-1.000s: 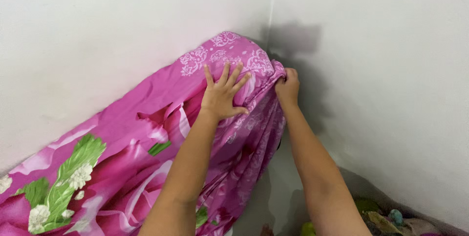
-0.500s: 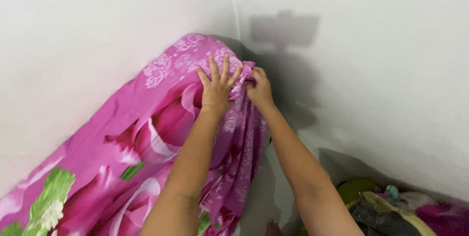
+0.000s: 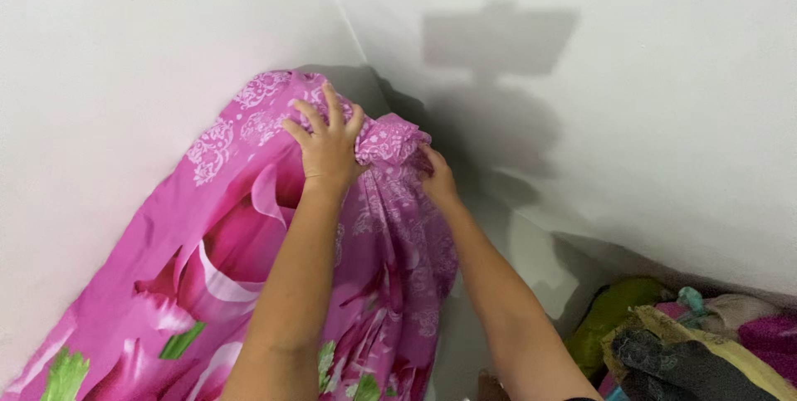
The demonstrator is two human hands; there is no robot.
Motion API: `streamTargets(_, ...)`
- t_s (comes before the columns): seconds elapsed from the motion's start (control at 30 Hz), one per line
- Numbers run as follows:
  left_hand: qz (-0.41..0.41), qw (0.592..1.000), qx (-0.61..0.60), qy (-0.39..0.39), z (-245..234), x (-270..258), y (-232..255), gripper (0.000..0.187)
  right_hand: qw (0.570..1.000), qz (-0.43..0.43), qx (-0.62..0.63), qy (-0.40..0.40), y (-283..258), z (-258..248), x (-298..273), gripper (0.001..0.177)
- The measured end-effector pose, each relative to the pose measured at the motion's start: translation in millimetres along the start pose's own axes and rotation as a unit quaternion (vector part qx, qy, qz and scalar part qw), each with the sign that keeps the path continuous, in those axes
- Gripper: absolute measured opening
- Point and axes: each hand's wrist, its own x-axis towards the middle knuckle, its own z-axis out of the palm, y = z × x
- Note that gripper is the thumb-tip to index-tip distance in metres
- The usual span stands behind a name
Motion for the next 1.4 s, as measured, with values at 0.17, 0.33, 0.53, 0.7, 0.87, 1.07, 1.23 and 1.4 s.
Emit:
streamTargets(0.17,-0.026,1.0,0.0,0.005,-8.2,4.9,5.9,0.114,0.992,0.044,-0.106,0.05,63.2,-9.6,-13.3,0.075)
streamTargets(0.33,-0.043,0.999,-0.012,0.006,-14.0,12.6,9.0,0.109,0.975,0.174,-0.138,0.033,65.5,-9.4,-13.8,0.114)
streamTargets(0.53,-0.046,0.999,-0.016,0.017,-7.2,12.2,7.9,0.107,0.981,0.147,-0.127,-0.025,109.2,3.4,-22.1,0.077)
streamTargets(0.7,-0.044,0.999,-0.019,0.024,-2.1,12.9,8.5,0.109,0.944,0.271,-0.183,0.045,124.3,-1.1,-25.0,0.04)
streamTargets(0.87,-0.045,0.998,-0.013,0.033,1.9,12.5,7.7,0.105,0.966,0.137,-0.137,0.173,126.0,-27.5,-6.2,0.017)
streamTargets(1.07,-0.043,0.999,-0.009,0.03,5.2,13.6,8.4,0.106,0.95,0.164,-0.056,0.26,79.5,-64.7,48.8,0.014)
streamTargets(1.23,-0.042,0.998,-0.028,0.038,7.1,14.1,8.3,0.107,0.955,-0.014,-0.01,0.297,25.1,-62.4,95.7,0.015)
streamTargets(1.4,-0.043,0.997,-0.042,0.053,8.6,14.2,8.7,0.101,0.972,-0.047,-0.096,0.208,61.7,-54.4,99.2,0.01)
